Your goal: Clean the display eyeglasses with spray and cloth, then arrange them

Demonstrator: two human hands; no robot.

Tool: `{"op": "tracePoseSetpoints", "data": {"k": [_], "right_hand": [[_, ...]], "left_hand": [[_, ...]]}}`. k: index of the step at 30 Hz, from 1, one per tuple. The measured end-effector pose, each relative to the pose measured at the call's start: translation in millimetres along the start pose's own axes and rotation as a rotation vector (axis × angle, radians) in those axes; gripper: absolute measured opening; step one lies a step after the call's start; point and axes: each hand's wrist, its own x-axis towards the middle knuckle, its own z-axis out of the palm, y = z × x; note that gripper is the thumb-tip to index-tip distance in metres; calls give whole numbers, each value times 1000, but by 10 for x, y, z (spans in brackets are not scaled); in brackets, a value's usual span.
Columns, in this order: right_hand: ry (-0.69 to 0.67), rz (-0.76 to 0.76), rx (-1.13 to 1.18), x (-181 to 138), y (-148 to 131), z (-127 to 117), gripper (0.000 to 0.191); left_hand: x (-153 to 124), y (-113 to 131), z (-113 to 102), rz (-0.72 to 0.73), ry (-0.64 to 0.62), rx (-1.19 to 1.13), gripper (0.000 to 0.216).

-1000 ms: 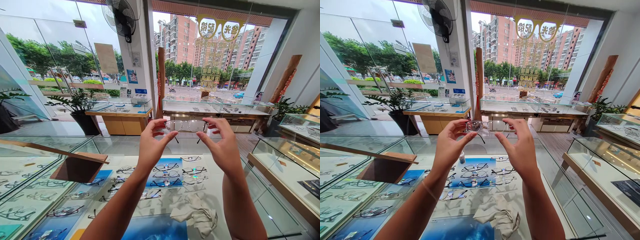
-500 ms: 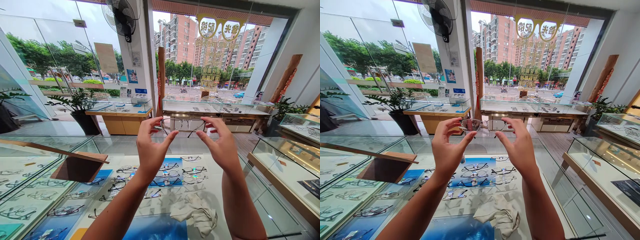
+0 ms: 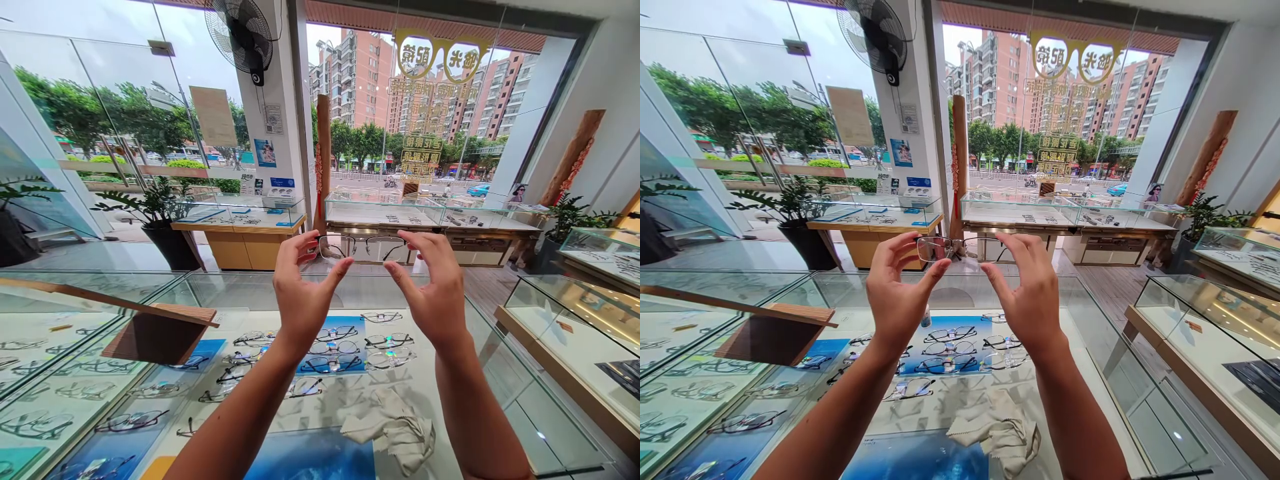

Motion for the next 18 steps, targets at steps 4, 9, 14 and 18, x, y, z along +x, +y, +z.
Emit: {"op": "tracePoseSetpoints", "data": {"k": [4,9,14,18], "right_hand": [[12,54,76,1,5,27,47],[28,231,285,20,119,42,35],[67,302,392,22,167,58,31],[54,348,436,28,170,53,31]], "left_hand": [[23,-66,11,80,63,-8,60],[29,-142,20,189,116,8,62],[12,-168,33,230,108,-1,63],[9,-162,38,211,84,12,63]]}}
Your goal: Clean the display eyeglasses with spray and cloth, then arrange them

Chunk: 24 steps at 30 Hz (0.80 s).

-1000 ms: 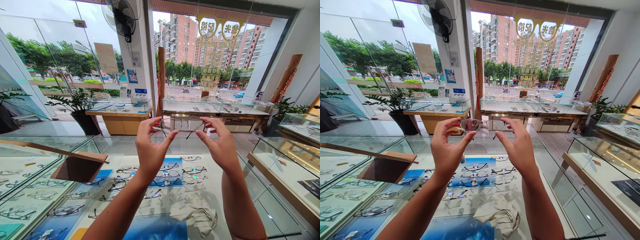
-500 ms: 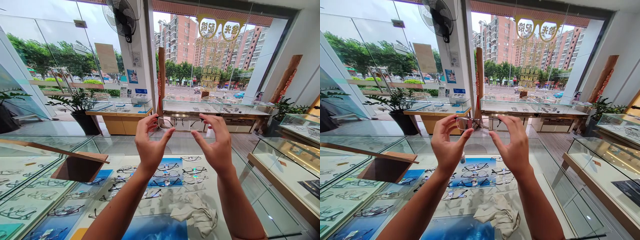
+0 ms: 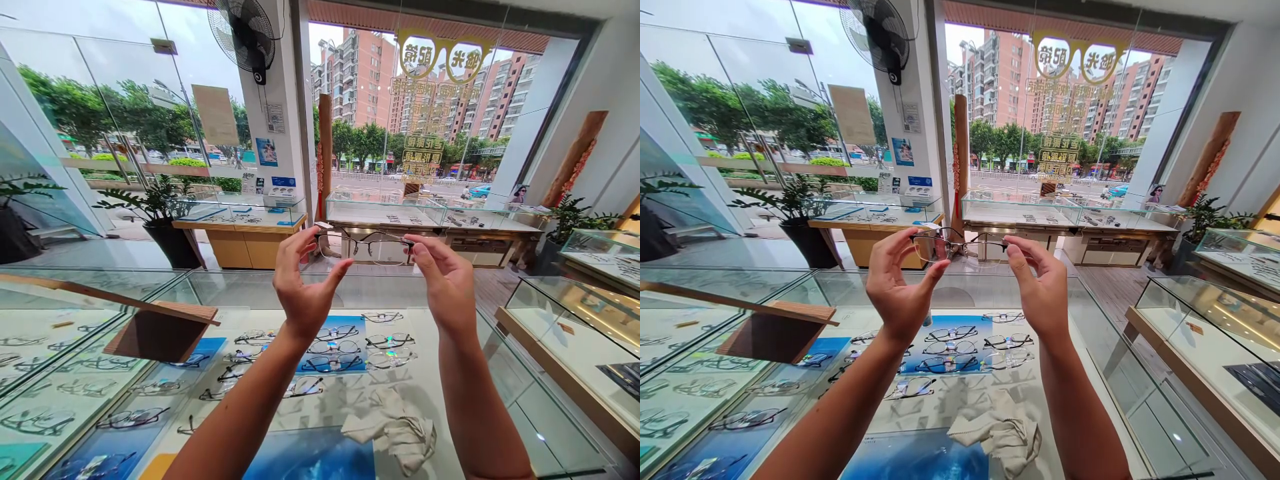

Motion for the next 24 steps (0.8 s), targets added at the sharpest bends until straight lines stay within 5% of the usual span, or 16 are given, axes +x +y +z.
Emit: {"op": "tracePoseSetpoints", "data": {"k": [11,16,20,24], "right_hand": [[-84,40,54,15,-3,13,30],[-80,-27,-27,61,31,-57,23],[-277,-106,-207,81,8,-114,15],[-464,-85,-231,71,-4,-113,13]], "left_hand": [[30,16,0,-62,-70,-1,58],[130,-36,-59,64,-206,22,59],[200,-31,-120,183,-419,52,61],[213,9,-157,204,-480,69,61]]}}
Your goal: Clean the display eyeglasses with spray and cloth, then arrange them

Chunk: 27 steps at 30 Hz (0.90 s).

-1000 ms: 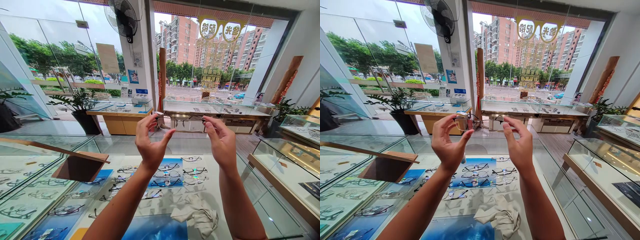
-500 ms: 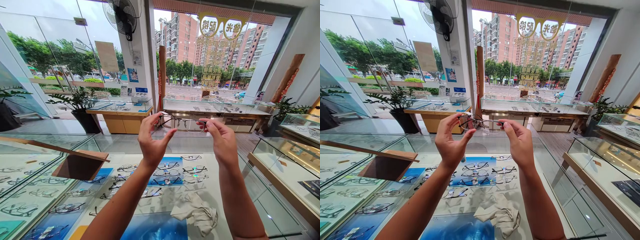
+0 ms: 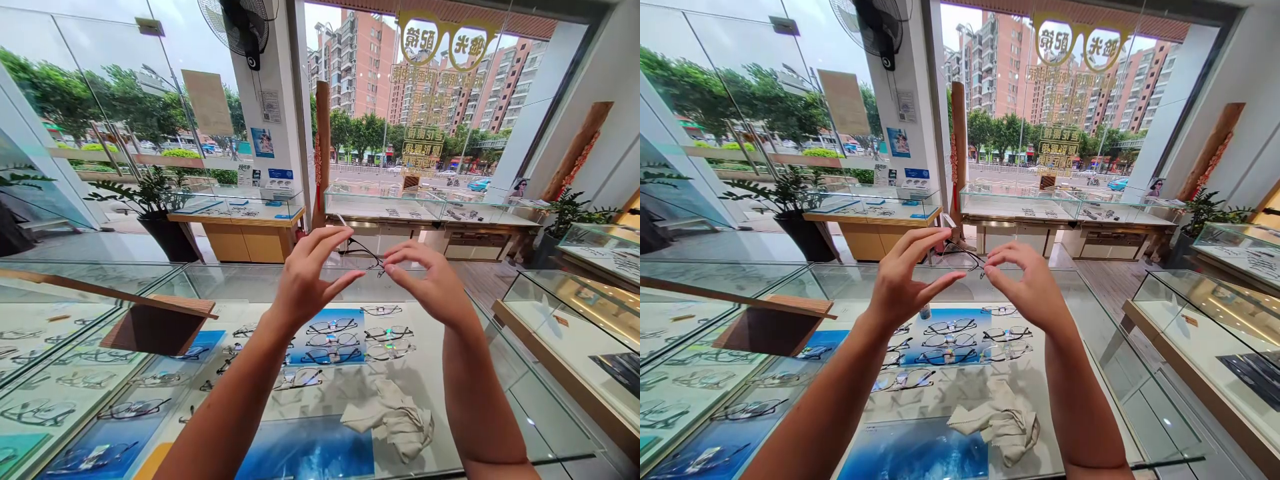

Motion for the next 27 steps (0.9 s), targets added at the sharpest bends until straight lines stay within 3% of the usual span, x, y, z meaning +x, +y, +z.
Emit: {"op": "tracePoseSetpoints", "data": {"k": [8,19,27], "right_hand": [[-55,-18,69,16,-10,13,10],[-177,59,250,43,63,59,14],[-115,113,379,40,92,130,14]], "left_hand": [[0,18,0,53,1,-80,64],[-17,21,55,-135,-59,-455,65],[-2,9,50,-69,-59,-374,70]]}}
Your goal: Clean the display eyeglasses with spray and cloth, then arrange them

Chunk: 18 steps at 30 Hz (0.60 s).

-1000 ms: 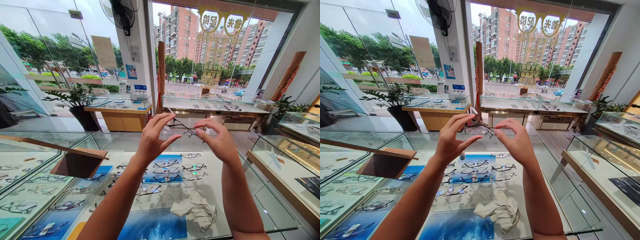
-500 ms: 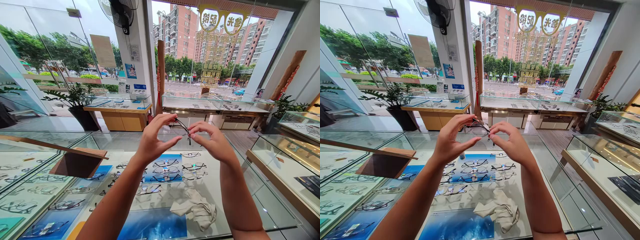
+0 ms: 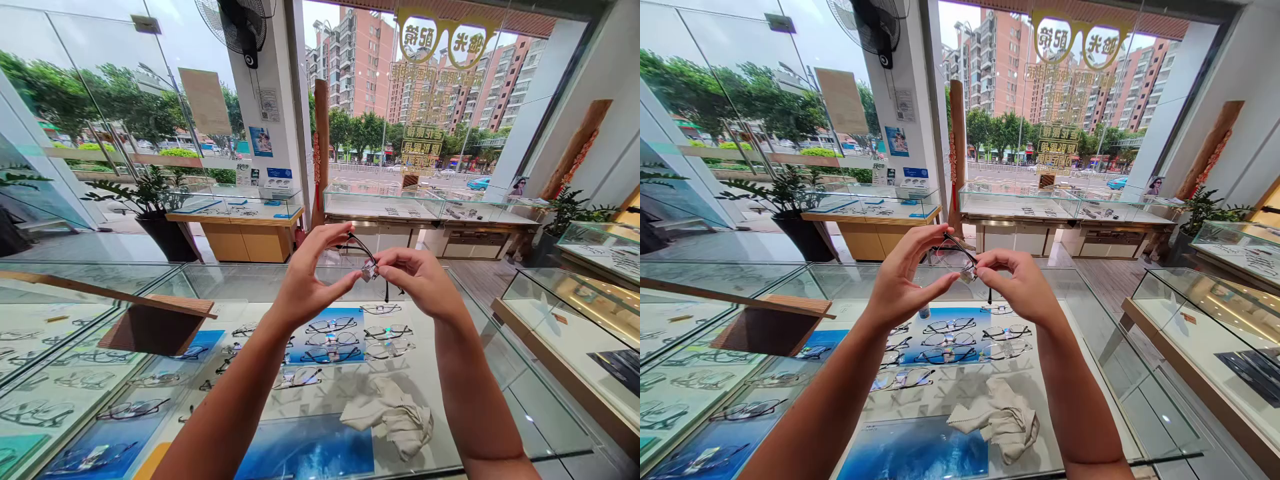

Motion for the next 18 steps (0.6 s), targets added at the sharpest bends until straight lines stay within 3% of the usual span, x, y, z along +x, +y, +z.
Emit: {"op": "tracePoseSetpoints", "data": {"k": [3,6,7,11,14,18], "right_hand": [[68,-7,-7,-1,9,-3,13],[142,-38,-66,-8,4,5,12],[174,-48,-99,-11,0,19,11],[282,-108,-292,-20,-2,150,8],[335,-151,-467,-48,51,269,10],[355,-144,-624,-181,197,331,13]], "left_hand": [[-10,86,36,11,156,151,62],[-48,247,126,-46,301,229,20],[-64,299,165,-101,273,204,10],[-102,355,324,-423,20,-21,23],[-105,210,427,-600,5,-194,32],[-134,-39,571,-730,-20,-364,36]]}}
